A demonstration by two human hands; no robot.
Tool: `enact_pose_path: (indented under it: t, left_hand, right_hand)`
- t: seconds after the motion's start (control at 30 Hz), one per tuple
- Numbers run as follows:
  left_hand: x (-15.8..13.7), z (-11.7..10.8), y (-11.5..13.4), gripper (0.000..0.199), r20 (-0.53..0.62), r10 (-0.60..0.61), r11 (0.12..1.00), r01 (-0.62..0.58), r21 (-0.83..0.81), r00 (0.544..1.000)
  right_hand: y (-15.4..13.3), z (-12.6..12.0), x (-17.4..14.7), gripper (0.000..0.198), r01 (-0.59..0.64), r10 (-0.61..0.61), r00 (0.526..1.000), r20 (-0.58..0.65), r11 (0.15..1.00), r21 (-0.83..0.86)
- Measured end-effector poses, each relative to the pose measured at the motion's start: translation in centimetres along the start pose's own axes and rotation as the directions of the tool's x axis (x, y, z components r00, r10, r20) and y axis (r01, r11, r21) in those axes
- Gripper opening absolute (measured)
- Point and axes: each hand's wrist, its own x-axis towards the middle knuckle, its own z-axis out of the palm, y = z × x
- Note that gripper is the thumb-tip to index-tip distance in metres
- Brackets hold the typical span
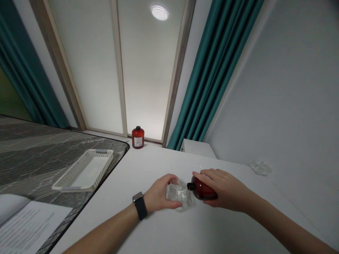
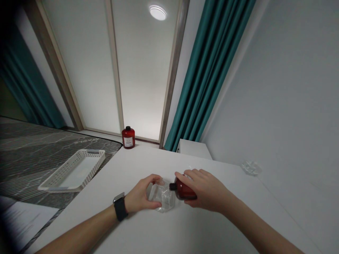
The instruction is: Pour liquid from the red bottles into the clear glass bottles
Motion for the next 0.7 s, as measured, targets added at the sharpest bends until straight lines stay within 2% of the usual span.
enact_pose_path:
  t: [0.3, 0.7]
  left_hand:
    - [-0.03, 0.02, 0.00, 0.063, -0.002, -0.004, 1.000, 0.004, 0.013, 1.000]
    - [0.01, 0.01, -0.01, 0.064, 0.000, 0.000, 1.000, 0.000, 0.008, 1.000]
  right_hand:
    - [-0.13, -0.13, 0.01, 0.077, 0.001, -0.001, 1.000, 0.030, 1.000, -0.015]
    - [-0.15, -0.20, -0.03, 0.073, 0.023, -0.024, 0.999, -0.022, 1.000, -0.020]
